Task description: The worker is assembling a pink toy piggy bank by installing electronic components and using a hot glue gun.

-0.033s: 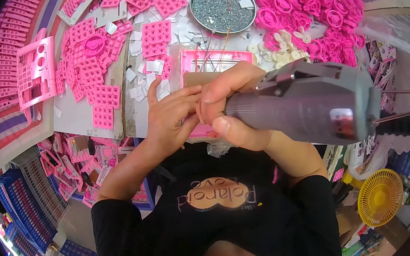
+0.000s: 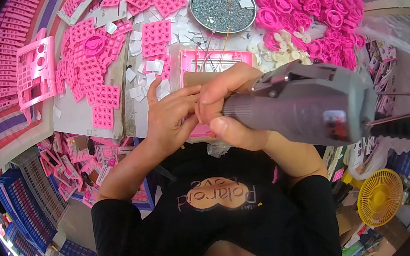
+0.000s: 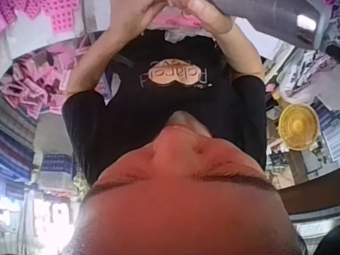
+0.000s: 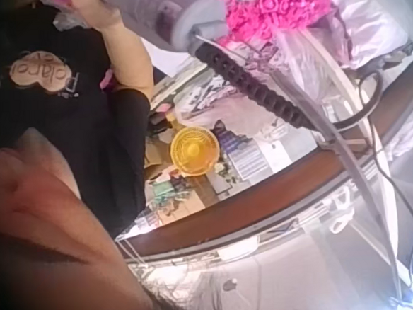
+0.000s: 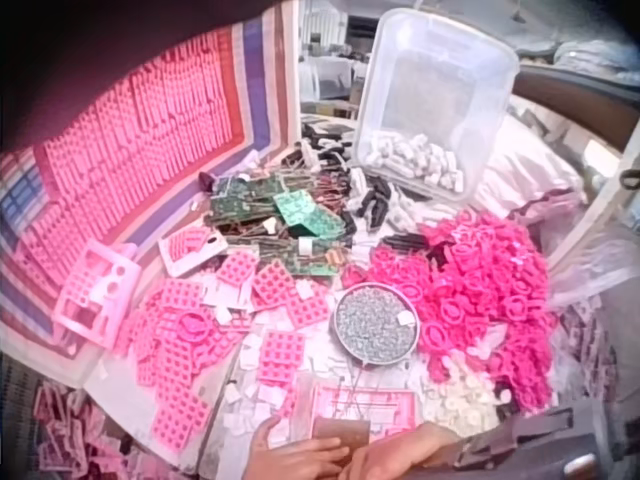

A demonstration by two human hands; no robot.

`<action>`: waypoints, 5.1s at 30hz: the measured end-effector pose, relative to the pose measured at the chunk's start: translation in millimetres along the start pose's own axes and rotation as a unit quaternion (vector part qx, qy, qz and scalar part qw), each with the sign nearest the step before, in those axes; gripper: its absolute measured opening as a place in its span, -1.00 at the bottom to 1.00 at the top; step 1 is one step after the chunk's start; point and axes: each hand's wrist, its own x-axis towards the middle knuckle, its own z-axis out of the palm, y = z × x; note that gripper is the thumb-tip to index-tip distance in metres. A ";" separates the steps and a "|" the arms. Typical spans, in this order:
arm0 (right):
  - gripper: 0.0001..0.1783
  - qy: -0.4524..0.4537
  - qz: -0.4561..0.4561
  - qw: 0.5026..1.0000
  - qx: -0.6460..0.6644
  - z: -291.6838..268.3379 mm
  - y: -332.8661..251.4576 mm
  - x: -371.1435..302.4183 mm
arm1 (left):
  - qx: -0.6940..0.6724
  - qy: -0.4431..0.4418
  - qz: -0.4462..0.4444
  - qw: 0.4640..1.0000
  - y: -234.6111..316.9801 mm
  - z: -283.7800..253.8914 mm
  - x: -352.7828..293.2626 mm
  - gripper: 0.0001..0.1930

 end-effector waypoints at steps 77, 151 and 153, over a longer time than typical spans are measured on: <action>-0.67 0.031 -0.065 0.997 0.001 -14.5 -37.2 17.3 | 0.051 -0.094 0.094 0.990 22.1 -15.3 62.7 -0.81; -0.70 -0.032 0.032 0.993 -0.107 -7.5 23.3 54.1 | 0.036 -0.108 0.011 0.993 43.4 -35.3 -12.7 -0.73; -0.66 -0.001 0.015 0.999 -0.044 -16.4 17.3 56.1 | 0.069 -0.111 0.043 0.990 39.0 -11.6 -20.5 -0.75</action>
